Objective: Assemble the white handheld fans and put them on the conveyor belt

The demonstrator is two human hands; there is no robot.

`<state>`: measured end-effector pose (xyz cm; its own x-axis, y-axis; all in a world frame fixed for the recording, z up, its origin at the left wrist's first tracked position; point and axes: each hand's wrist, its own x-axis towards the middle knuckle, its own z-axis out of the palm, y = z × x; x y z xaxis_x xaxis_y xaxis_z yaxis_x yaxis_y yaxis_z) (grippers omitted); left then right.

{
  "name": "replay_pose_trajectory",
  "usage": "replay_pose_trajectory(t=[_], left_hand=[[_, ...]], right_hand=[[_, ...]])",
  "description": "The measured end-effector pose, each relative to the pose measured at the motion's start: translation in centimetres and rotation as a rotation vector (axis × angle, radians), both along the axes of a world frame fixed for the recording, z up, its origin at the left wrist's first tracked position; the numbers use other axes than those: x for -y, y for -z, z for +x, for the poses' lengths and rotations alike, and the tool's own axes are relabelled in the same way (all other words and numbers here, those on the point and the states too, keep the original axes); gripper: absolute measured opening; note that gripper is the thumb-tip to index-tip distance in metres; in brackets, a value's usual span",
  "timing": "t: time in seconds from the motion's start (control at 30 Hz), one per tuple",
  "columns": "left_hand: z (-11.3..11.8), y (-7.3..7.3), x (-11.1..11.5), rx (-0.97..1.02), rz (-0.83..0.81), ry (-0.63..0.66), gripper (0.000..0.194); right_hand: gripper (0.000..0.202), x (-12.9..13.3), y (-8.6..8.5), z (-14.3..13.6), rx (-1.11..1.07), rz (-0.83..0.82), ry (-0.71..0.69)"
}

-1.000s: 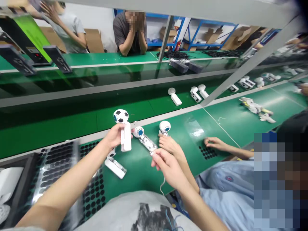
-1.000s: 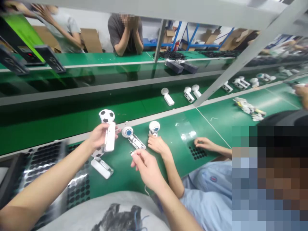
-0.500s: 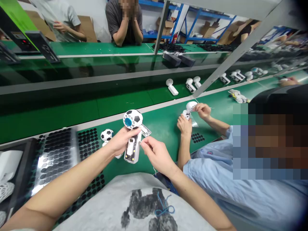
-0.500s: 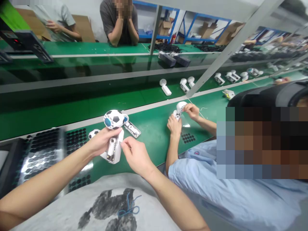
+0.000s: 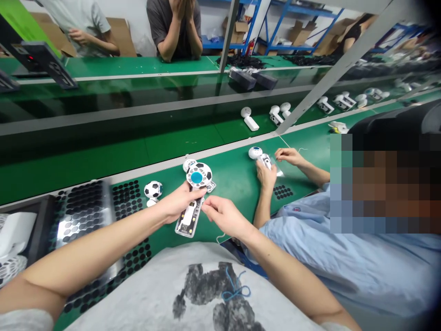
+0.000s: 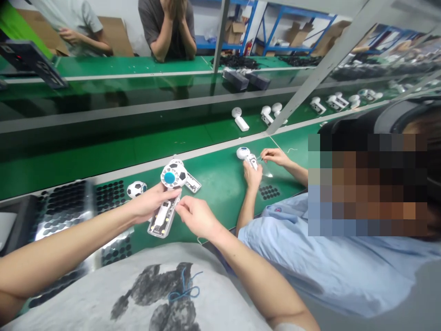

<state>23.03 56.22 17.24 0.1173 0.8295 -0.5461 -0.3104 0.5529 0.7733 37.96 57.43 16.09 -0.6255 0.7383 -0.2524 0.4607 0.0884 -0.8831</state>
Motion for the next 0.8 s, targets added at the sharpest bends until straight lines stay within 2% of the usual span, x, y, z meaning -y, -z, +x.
replay_pose_trajectory(t=[0.13, 0.23, 0.4, 0.5, 0.57, 0.67, 0.73, 0.8], left_hand=[[0.1, 0.6, -0.1, 0.004, -0.046, 0.007, 0.04], [-0.1, 0.9, -0.7, 0.003, -0.047, 0.011, 0.038], [0.3, 1.8, -2.2, -0.018, 0.044, 0.009, 0.035], [-0.4, 2.9, -4.3, -0.018, 0.124, 0.01, 0.034], [-2.5, 3.7, -6.6, -0.12, 0.151, -0.112, 0.03], [-7.8, 5.1, -11.1, -0.363, 0.106, -0.399, 0.02], [-11.2, 6.1, -14.2, -0.411, 0.063, -0.398, 0.018], [-13.3, 7.2, -17.0, -0.428, 0.034, -0.37, 0.019]], right_hand=[[0.025, -0.1, 0.9, 0.2, 0.0, -0.03, -0.001], [0.022, -0.2, 1.5, 0.1, -0.012, -0.023, 0.05], [0.023, -1.3, 2.3, -0.6, -0.097, -0.084, 0.145], [0.025, -2.6, 2.9, 0.1, -0.13, -0.129, 0.236], [0.027, -3.3, 3.2, 1.6, -0.153, -0.178, 0.35], [0.031, -3.5, 3.6, 4.4, -0.229, -0.262, 0.568], [0.033, -3.1, 3.5, 5.5, -0.247, -0.299, 0.609], [0.033, -2.5, 3.3, 5.9, -0.203, -0.305, 0.57]])
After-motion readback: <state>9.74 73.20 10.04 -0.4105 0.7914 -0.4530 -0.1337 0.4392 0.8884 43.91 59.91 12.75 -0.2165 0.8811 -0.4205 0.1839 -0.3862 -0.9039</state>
